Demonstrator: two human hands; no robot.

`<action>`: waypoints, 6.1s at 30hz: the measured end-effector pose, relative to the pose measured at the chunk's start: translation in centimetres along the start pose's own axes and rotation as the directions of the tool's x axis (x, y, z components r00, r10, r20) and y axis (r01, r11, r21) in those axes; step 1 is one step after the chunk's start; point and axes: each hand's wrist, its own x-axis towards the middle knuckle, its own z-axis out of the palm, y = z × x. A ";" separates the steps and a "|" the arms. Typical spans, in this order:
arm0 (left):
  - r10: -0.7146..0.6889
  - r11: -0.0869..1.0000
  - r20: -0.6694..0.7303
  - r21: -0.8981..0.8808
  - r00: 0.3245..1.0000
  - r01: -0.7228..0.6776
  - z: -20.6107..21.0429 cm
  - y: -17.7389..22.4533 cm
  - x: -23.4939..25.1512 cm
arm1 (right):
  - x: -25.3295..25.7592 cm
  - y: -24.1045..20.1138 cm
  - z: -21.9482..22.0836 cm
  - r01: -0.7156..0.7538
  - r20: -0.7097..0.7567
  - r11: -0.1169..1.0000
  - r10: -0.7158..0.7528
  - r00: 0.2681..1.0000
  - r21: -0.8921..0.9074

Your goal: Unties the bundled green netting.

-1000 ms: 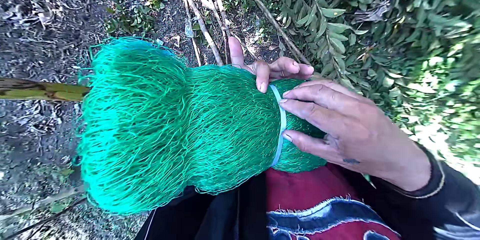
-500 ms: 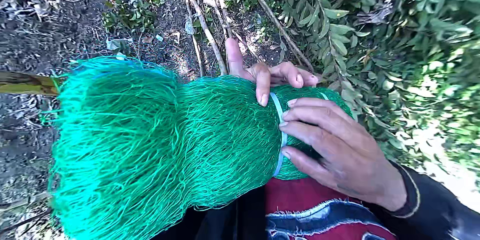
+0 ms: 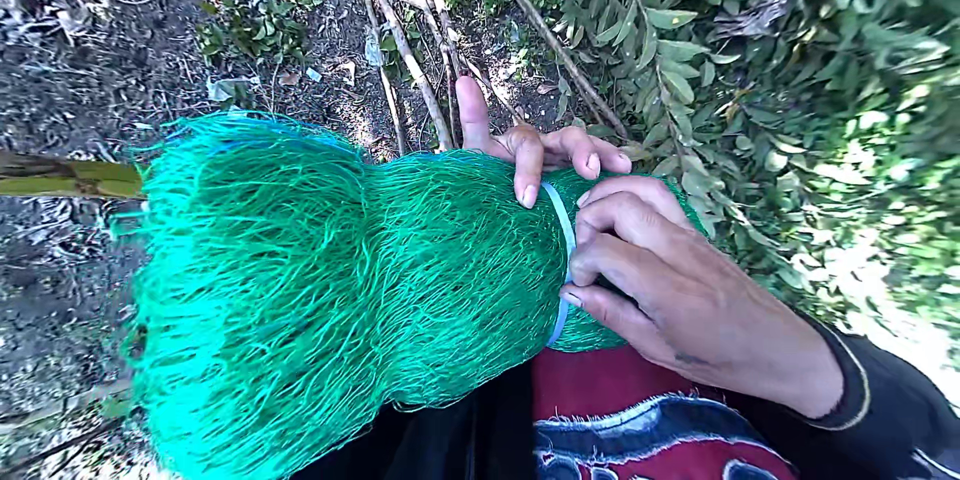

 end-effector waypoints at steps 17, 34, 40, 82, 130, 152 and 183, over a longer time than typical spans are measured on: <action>-0.017 0.999 0.003 0.051 1.000 0.017 0.4 0.8 -0.7 | -0.6 0.2 1.0 -0.040 -0.145 0.998 0.048 0.988 0.058; 0.000 0.999 0.038 0.039 0.999 -0.002 3.7 0.7 1.4 | 0.1 2.2 -0.3 0.133 -0.009 0.987 -0.133 0.991 0.092; -0.029 0.998 0.119 0.052 0.992 0.023 -0.6 -0.5 -1.6 | -0.1 2.4 0.3 0.153 0.047 0.978 -0.161 0.986 0.142; -0.243 0.763 0.136 0.639 0.961 0.102 4.8 5.6 3.1 | -1.5 -2.8 0.6 -0.565 0.165 0.488 0.642 0.749 0.665; -0.235 0.604 -0.068 0.771 0.970 0.200 5.4 6.8 0.2 | -0.8 0.6 3.1 -0.566 0.257 0.624 0.518 0.816 0.539; 0.027 0.818 0.020 0.574 0.999 -0.034 1.7 7.2 -6.3 | -1.8 0.9 6.0 -0.378 -0.059 0.663 0.537 0.841 0.646; -0.212 0.557 -0.342 0.727 0.915 0.401 4.8 9.6 -4.2 | -0.3 1.6 4.8 -0.445 -0.004 0.769 0.502 0.865 0.459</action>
